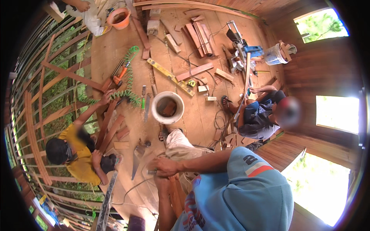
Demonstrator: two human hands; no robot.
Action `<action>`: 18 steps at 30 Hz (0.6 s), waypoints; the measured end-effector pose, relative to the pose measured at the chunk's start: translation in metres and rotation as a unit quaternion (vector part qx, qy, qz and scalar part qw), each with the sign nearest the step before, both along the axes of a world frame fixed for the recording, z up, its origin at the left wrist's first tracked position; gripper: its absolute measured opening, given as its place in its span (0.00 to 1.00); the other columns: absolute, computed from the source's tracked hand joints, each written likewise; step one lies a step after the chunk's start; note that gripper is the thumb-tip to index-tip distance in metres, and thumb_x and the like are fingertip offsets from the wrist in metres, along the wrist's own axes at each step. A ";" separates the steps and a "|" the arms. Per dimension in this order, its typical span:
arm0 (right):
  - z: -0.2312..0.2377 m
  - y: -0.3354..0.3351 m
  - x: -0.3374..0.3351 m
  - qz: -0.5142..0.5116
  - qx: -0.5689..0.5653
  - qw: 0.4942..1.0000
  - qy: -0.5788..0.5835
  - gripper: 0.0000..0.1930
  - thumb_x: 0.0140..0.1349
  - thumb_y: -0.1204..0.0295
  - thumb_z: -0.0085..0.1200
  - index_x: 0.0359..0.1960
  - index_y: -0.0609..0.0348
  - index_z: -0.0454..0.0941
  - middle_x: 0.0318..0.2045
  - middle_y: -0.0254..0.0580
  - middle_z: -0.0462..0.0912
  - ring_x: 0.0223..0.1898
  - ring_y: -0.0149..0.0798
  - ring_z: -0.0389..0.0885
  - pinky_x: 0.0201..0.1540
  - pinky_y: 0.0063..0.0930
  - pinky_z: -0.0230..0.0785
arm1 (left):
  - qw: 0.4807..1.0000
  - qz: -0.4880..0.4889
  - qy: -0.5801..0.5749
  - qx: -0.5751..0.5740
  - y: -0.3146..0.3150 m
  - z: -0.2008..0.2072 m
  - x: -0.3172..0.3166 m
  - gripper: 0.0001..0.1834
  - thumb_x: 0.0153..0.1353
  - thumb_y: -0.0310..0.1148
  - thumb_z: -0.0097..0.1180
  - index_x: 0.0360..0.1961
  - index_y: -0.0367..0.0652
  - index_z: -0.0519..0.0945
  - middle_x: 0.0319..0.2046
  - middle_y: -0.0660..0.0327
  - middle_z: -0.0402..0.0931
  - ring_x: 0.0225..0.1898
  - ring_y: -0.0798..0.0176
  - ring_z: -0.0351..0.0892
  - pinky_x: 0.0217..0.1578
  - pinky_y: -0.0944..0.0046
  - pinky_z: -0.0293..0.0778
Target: The person measures and marks wooden planks using a metal ruler and a marker. They repeatedly position the ruler on the wood, draw lines, and move to different sections of the construction site to continue marking.
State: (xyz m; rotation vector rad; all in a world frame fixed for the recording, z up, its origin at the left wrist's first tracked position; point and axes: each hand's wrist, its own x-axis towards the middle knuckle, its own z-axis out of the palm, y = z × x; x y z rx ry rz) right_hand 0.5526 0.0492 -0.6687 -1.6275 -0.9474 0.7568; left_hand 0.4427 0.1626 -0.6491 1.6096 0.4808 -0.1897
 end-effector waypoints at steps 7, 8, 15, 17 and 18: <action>0.052 -0.146 0.061 -0.012 -0.279 0.956 0.086 0.19 0.66 0.59 0.54 0.51 0.58 0.82 0.41 0.56 0.85 0.45 0.59 0.84 0.52 0.49 0.75 | 0.980 0.112 0.163 -0.031 0.015 0.039 -0.003 0.14 0.77 0.33 0.48 0.52 0.31 0.77 0.29 0.60 0.79 0.29 0.67 0.78 0.36 0.66 0.77; 0.060 -0.176 0.062 0.020 -0.419 0.906 0.051 0.18 0.66 0.56 0.56 0.47 0.53 0.85 0.37 0.55 0.86 0.40 0.59 0.85 0.46 0.49 0.77 | 0.982 0.110 0.153 -0.004 0.021 0.041 -0.013 0.15 0.78 0.34 0.49 0.52 0.31 0.76 0.29 0.60 0.78 0.28 0.67 0.77 0.35 0.66 0.77; 0.071 -0.223 -0.011 0.174 -0.303 0.932 0.097 0.15 0.54 0.69 0.54 0.42 0.59 0.84 0.36 0.54 0.87 0.42 0.58 0.86 0.46 0.50 0.76 | 0.964 0.166 0.205 0.031 0.049 0.046 -0.093 0.13 0.76 0.35 0.49 0.51 0.36 0.77 0.27 0.60 0.80 0.27 0.65 0.80 0.31 0.66 0.76; 0.049 -0.211 -0.032 0.110 -0.208 0.965 0.116 0.14 0.54 0.73 0.52 0.42 0.60 0.83 0.38 0.54 0.86 0.44 0.57 0.85 0.48 0.50 0.76 | 0.958 0.179 0.217 0.051 0.045 0.048 -0.108 0.13 0.76 0.35 0.49 0.51 0.36 0.77 0.27 0.59 0.80 0.27 0.64 0.80 0.31 0.65 0.76; 0.039 -0.206 -0.048 0.042 -0.123 0.986 0.107 0.14 0.54 0.74 0.52 0.42 0.60 0.83 0.39 0.54 0.86 0.46 0.56 0.85 0.48 0.49 0.75 | 0.958 0.176 0.219 0.054 0.041 0.050 -0.115 0.13 0.76 0.35 0.49 0.51 0.36 0.77 0.28 0.59 0.80 0.27 0.64 0.80 0.31 0.65 0.76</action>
